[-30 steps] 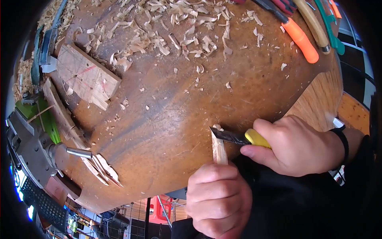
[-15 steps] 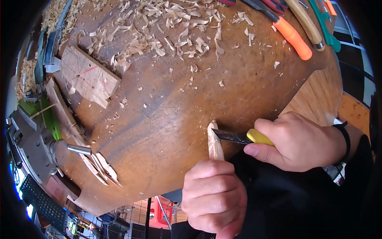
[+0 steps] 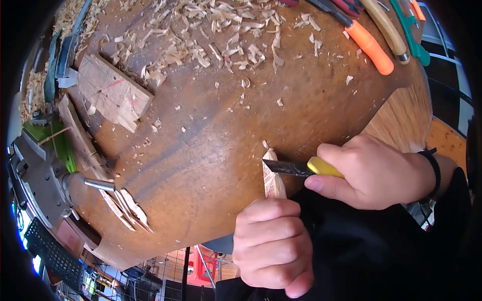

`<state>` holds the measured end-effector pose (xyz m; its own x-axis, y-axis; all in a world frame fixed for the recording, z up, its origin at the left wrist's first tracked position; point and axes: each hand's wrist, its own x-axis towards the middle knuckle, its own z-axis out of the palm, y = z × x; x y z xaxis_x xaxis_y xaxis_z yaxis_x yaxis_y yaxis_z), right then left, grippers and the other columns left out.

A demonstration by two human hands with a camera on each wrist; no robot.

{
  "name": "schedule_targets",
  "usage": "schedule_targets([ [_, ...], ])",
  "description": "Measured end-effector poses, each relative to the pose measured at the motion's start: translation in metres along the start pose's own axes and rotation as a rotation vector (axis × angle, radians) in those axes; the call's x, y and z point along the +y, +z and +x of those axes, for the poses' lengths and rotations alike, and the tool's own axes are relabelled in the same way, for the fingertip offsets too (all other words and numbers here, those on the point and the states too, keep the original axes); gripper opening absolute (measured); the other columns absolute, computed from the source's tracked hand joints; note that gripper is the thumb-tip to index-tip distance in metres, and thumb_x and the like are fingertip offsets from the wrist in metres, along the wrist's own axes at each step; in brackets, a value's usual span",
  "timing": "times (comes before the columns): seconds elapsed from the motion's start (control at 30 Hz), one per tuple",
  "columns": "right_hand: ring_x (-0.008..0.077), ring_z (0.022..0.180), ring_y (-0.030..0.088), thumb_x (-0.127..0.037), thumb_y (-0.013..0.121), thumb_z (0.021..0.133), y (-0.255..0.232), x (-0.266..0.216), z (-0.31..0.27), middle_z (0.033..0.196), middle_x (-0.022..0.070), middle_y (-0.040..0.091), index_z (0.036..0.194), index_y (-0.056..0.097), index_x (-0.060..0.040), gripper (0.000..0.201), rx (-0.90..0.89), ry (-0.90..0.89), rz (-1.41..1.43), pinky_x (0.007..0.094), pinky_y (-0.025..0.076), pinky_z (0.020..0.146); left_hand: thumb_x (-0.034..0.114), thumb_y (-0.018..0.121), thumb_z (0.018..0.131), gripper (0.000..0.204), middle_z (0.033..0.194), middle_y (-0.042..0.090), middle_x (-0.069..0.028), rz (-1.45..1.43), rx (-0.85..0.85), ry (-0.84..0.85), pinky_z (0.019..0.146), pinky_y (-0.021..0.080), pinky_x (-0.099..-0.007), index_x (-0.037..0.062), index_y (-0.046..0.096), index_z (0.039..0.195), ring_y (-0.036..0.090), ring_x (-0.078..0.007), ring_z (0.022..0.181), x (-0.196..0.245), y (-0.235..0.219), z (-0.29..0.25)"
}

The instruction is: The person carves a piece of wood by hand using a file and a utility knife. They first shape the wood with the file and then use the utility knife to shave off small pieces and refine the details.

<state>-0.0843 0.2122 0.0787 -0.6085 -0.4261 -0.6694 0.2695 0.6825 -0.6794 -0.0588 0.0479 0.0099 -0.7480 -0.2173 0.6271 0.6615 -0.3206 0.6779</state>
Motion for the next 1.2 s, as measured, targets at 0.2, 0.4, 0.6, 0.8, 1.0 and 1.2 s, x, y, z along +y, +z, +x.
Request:
schedule_targets([
  [0.2, 0.0464, 0.056, 0.061, -0.034, 0.064, 0.101, -0.009, -0.005, 0.006, 0.057, 0.0231, 0.056, 0.083, 0.053, 0.0017, 0.041, -0.101, 0.038, -0.075, 0.0496, 0.048, 0.051, 0.034, 0.059, 0.106, 0.047, 0.057, 0.048, -0.0018, -0.015, -0.309, -0.098, 0.05, 0.045, -0.0324, 0.0063, 0.051, 0.068, 0.047, -0.0165, 0.046, 0.01, -0.021, 0.006],
  [0.4, 0.0459, 0.054, 0.061, -0.035, 0.065, 0.101, 0.002, -0.007, 0.01, 0.055, 0.0229, 0.057, 0.082, 0.055, 0.0016, 0.043, 0.002, 0.071, -0.127, 0.0507, 0.048, 0.05, 0.029, 0.064, 0.103, 0.042, 0.059, 0.048, -0.0026, 0.041, -0.279, -0.076, 0.051, 0.045, -0.0328, 0.005, 0.051, 0.071, 0.046, -0.017, 0.047, 0.01, -0.013, 0.004],
  [0.6, 0.0464, 0.054, 0.062, -0.037, 0.064, 0.101, 0.014, -0.004, 0.004, 0.056, 0.0235, 0.058, 0.082, 0.056, 0.0016, 0.044, 0.179, 0.014, -0.157, 0.0517, 0.049, 0.051, 0.034, 0.049, 0.108, 0.052, 0.048, 0.04, 0.0016, 0.216, -0.262, -0.069, 0.041, 0.037, -0.0289, 0.0098, 0.041, 0.063, 0.038, -0.0133, 0.037, 0.013, 0.001, 0.0],
  [0.8, 0.0456, 0.054, 0.062, -0.037, 0.063, 0.102, 0.0, 0.007, -0.005, 0.055, 0.023, 0.057, 0.08, 0.055, 0.0023, 0.045, 0.006, -0.034, -0.03, 0.0501, 0.049, 0.052, 0.034, 0.049, 0.108, 0.053, 0.048, 0.04, 0.0018, 0.167, -0.256, -0.046, 0.041, 0.037, -0.0285, 0.0099, 0.041, 0.062, 0.039, -0.0129, 0.037, 0.009, -0.002, 0.001],
  [1.0, 0.0448, 0.053, 0.062, -0.037, 0.064, 0.102, -0.005, -0.002, -0.002, 0.055, 0.0222, 0.057, 0.08, 0.055, 0.0025, 0.046, -0.046, -0.009, -0.094, 0.0484, 0.049, 0.051, 0.036, 0.05, 0.108, 0.051, 0.049, 0.04, 0.002, 0.142, -0.238, -0.043, 0.041, 0.038, -0.028, 0.0097, 0.043, 0.065, 0.039, -0.0123, 0.038, 0.009, -0.004, 0.001],
  [1.2, 0.0447, 0.054, 0.063, -0.036, 0.066, 0.101, 0.002, -0.004, 0.008, 0.056, 0.0225, 0.057, 0.08, 0.055, 0.0019, 0.045, 0.052, 0.048, -0.193, 0.0499, 0.049, 0.051, 0.025, 0.066, 0.101, 0.041, 0.059, 0.048, -0.0028, 0.083, -0.313, -0.037, 0.05, 0.044, -0.0327, 0.0048, 0.051, 0.069, 0.045, -0.0173, 0.046, 0.01, -0.01, 0.0],
])
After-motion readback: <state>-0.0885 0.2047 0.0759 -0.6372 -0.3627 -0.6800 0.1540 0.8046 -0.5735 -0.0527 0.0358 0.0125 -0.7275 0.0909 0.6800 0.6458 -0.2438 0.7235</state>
